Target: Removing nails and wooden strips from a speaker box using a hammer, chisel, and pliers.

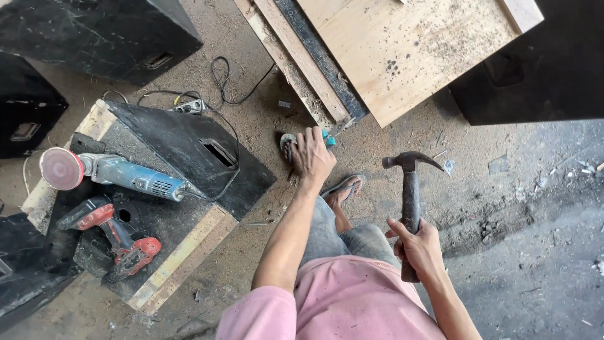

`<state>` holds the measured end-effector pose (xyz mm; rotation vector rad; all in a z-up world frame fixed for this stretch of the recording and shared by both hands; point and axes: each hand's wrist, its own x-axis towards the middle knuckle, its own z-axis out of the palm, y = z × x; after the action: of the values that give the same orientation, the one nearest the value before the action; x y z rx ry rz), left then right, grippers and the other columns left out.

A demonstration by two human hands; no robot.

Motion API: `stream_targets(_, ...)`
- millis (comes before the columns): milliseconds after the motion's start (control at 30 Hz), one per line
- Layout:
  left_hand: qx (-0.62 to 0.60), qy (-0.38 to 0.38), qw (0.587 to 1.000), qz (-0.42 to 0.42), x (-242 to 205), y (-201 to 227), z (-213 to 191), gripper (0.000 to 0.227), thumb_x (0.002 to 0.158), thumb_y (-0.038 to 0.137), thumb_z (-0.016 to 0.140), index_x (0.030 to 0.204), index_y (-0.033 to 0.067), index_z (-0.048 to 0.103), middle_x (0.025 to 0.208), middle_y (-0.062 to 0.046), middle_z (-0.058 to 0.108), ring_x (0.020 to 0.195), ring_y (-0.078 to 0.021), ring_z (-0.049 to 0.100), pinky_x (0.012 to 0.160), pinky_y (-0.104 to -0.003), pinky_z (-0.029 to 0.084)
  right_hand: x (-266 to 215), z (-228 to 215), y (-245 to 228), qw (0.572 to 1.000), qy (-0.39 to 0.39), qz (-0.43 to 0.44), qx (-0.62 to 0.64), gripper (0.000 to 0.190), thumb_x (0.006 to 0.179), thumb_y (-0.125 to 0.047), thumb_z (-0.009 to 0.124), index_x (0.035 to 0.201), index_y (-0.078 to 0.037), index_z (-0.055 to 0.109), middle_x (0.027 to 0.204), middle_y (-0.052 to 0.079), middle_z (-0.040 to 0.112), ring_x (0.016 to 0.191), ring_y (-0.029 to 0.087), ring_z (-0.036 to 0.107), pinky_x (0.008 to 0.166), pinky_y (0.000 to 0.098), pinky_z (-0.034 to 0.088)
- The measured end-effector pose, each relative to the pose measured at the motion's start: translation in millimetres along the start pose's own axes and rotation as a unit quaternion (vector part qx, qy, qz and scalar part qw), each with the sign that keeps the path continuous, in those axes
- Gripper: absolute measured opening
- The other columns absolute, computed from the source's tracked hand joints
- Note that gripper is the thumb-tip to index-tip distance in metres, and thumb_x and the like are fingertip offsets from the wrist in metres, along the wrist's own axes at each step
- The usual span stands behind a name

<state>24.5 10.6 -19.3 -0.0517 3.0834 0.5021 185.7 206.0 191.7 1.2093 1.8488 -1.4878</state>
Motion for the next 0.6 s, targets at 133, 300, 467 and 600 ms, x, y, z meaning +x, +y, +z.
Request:
stream_targets(133, 0.044, 0.027, 0.998, 0.023, 0.4, 10.7, -32.5, 0.045, 0.068, 0.009, 0.069, 0.110, 0.0161, 0.055, 0.097, -0.008, 0.063, 0.089, -0.0235, 0.058, 0.082, -0.045, 0.047, 0.7, 3.9, -17.5, 0.999, -0.006, -0.015, -0.030, 0.028, 0.092, -0.021, 0.077, 0.083, 0.003, 0.067, 0.063, 0.016, 0.069, 0.042, 0.020, 0.053, 0.042, 0.0319, 0.042)
stream_targets(300, 0.004, -0.030, 0.999, 0.024, 5.7, 7.0, -27.4, 0.030, 0.084, 0.005, 0.060, 0.113, 0.0101, 0.059, 0.098, -0.012, 0.063, 0.095, -0.0292, 0.062, 0.088, -0.056, 0.051, 6.4, 7.7, -19.2, 0.998, -0.015, -0.059, -0.028, 0.034, 0.091, -0.022, 0.082, 0.087, 0.008, 0.066, 0.063, 0.025, 0.069, 0.038, 0.023, 0.057, 0.041, 0.0342, 0.046)
stream_targets(467, 0.032, -0.021, 0.998, 0.048, 9.3, 14.7, -53.5, 0.034, 0.081, 0.007, 0.062, 0.114, 0.0112, 0.058, 0.096, -0.010, 0.063, 0.092, -0.0275, 0.061, 0.081, -0.052, 0.051, -13.4, 9.5, -67.6, 0.988, 0.019, -0.136, -0.065, 0.037, 0.109, -0.025, 0.062, 0.085, 0.003, 0.062, 0.059, 0.014, 0.060, 0.042, 0.020, 0.057, 0.041, 0.0311, 0.048)
stream_targets(600, 0.038, -0.027, 0.998, 0.047, 12.2, 16.9, -57.1, 0.032, 0.082, 0.010, 0.062, 0.114, 0.0104, 0.059, 0.095, -0.009, 0.063, 0.090, -0.0270, 0.060, 0.077, -0.049, 0.051, -37.7, -2.9, -123.6, 0.926, 0.111, -0.361, 0.005, 0.042, 0.113, -0.013, 0.061, 0.073, -0.001, 0.058, 0.053, 0.010, 0.049, 0.038, 0.019, 0.051, 0.029, 0.0308, 0.040)
